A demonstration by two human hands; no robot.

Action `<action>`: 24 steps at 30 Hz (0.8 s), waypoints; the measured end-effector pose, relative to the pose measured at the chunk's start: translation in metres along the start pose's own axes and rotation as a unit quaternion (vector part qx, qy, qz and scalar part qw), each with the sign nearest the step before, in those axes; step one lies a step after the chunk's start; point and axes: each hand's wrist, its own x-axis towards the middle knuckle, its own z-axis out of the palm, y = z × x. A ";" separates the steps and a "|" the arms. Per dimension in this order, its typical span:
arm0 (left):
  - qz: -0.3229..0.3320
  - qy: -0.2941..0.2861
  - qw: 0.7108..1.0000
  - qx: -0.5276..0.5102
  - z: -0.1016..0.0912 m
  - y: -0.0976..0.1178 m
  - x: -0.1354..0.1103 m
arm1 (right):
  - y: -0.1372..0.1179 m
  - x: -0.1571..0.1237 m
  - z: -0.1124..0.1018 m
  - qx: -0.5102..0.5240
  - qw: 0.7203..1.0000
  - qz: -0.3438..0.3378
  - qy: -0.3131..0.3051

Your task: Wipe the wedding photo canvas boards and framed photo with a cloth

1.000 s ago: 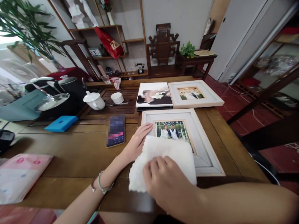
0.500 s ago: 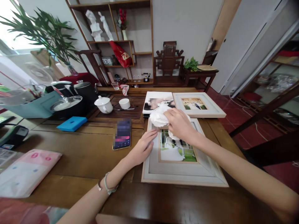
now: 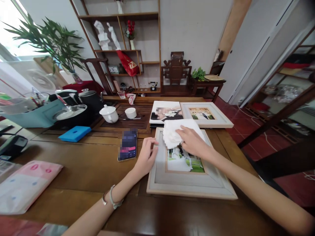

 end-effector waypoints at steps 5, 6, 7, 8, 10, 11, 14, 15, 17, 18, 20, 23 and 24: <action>-0.070 0.030 0.993 -0.094 0.001 -0.018 0.002 | -0.033 -0.024 -0.005 0.083 0.990 -0.104 -0.044; -0.081 0.028 0.991 -0.103 0.000 -0.019 0.003 | -0.039 -0.033 -0.013 0.105 0.985 -0.120 -0.062; -0.102 0.029 0.987 -0.119 -0.002 -0.018 0.003 | -0.042 -0.044 -0.023 0.124 0.980 -0.132 -0.082; -0.133 0.032 0.980 -0.144 -0.003 -0.016 0.004 | -0.044 -0.058 -0.034 0.140 0.975 -0.139 -0.104; -0.221 0.028 0.952 -0.210 -0.007 -0.009 0.006 | -0.041 -0.093 -0.053 0.159 0.967 -0.141 -0.138; -0.263 0.019 0.933 -0.244 -0.008 -0.005 0.007 | -0.037 -0.113 -0.059 0.160 0.969 -0.128 -0.139; -0.313 -0.027 0.903 -0.294 -0.011 0.008 0.009 | -0.016 -0.170 -0.058 0.118 0.987 -0.057 -0.097; -0.312 -0.036 0.901 -0.300 -0.010 0.011 0.009 | -0.007 -0.185 -0.053 0.101 0.991 -0.037 -0.083; -0.317 -0.033 0.896 -0.310 -0.008 0.015 0.008 | 0.008 -0.204 -0.044 0.078 0.996 0.005 -0.052; -0.327 -0.026 0.890 -0.316 -0.005 0.016 0.006 | 0.014 -0.209 -0.041 0.073 0.996 0.024 -0.034; -0.351 -0.010 0.879 -0.323 0.000 0.018 0.004 | 0.024 -0.211 -0.039 0.079 0.995 0.062 0.013; -0.357 0.014 0.881 -0.312 0.007 0.021 0.001 | 0.031 -0.210 -0.042 0.088 0.981 0.124 0.118; -0.347 0.023 0.888 -0.302 0.007 0.024 0.000 | 0.033 -0.212 -0.041 0.085 0.976 0.130 0.151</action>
